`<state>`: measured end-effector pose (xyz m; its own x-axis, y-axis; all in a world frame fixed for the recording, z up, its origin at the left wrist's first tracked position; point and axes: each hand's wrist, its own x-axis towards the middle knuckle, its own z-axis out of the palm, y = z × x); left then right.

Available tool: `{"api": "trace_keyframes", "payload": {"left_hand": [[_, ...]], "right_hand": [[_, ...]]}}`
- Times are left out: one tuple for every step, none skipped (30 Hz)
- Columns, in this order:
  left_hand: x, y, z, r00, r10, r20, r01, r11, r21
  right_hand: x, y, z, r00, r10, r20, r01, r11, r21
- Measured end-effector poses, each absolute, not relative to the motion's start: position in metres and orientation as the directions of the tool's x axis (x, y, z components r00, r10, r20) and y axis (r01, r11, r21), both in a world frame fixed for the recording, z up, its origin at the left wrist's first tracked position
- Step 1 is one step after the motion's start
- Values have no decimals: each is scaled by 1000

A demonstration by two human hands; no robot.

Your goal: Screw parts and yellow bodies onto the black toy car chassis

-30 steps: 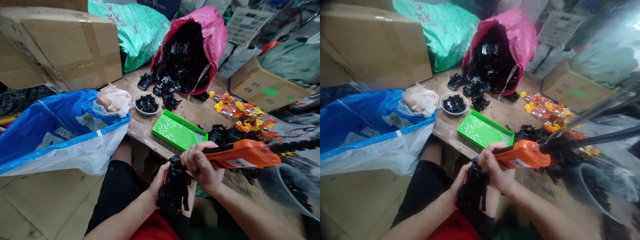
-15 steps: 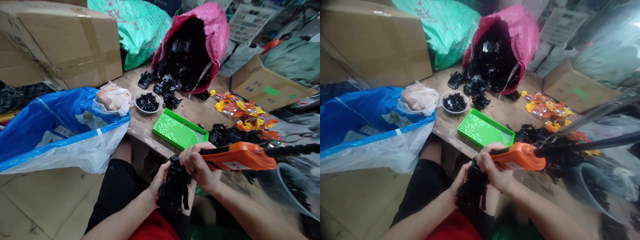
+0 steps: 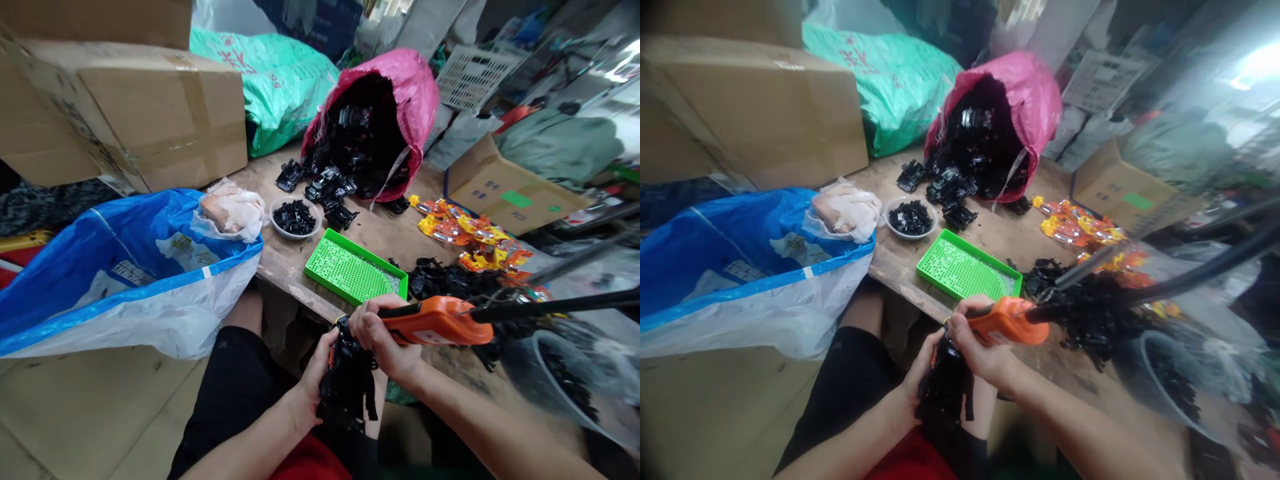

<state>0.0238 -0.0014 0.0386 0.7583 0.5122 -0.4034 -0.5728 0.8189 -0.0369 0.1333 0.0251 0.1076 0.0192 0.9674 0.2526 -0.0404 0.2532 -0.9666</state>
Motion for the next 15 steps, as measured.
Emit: {"api": "trace_keyframes", "payload": {"left_hand": [[24, -1, 39, 763, 515, -391, -571, 821, -31], [24, -1, 40, 767, 516, -381, -567, 824, -25], [25, -1, 39, 772, 513, -375, -560, 828, -21], [25, 0, 38, 779, 505, -372, -552, 834, -22], [26, 0, 37, 782, 499, -373, -547, 837, -26], [26, 0, 36, 784, 497, -372, -545, 838, -27], [26, -1, 34, 784, 499, -369, -545, 838, -26], [26, -1, 33, 785, 504, -361, -547, 837, -21], [26, -1, 32, 787, 508, -350, -548, 836, -20], [25, -1, 32, 790, 509, -340, -548, 836, -21], [25, -1, 32, 792, 510, -335, -548, 836, -23], [25, -1, 32, 791, 511, -336, -551, 834, -28], [26, -1, 32, 788, 513, -342, -555, 832, -30], [26, -1, 33, 781, 518, -348, -561, 827, -28], [26, -1, 33, 776, 525, -351, -567, 823, -22]], "right_hand": [[131, 26, 110, 18, 962, 271, -50, 271, -961], [129, 27, 111, 20, 959, 282, -59, 282, -957], [127, 29, 113, 29, 959, 282, -66, 284, -957], [125, 30, 115, 45, 961, 273, -67, 275, -959], [124, 31, 116, 64, 963, 261, -66, 265, -962], [123, 32, 117, 76, 966, 246, -65, 251, -966], [122, 33, 118, 88, 968, 233, -69, 239, -968], [122, 34, 118, 93, 970, 224, -77, 231, -970], [121, 34, 118, 92, 972, 217, -88, 225, -970], [121, 34, 119, 91, 973, 213, -99, 221, -970], [121, 34, 119, 89, 973, 211, -108, 220, -970], [121, 34, 119, 87, 973, 213, -110, 222, -969], [121, 34, 118, 88, 972, 216, -109, 225, -968], [120, 34, 118, 90, 971, 221, -108, 230, -967], [120, 34, 117, 94, 969, 229, -112, 238, -965]]}}
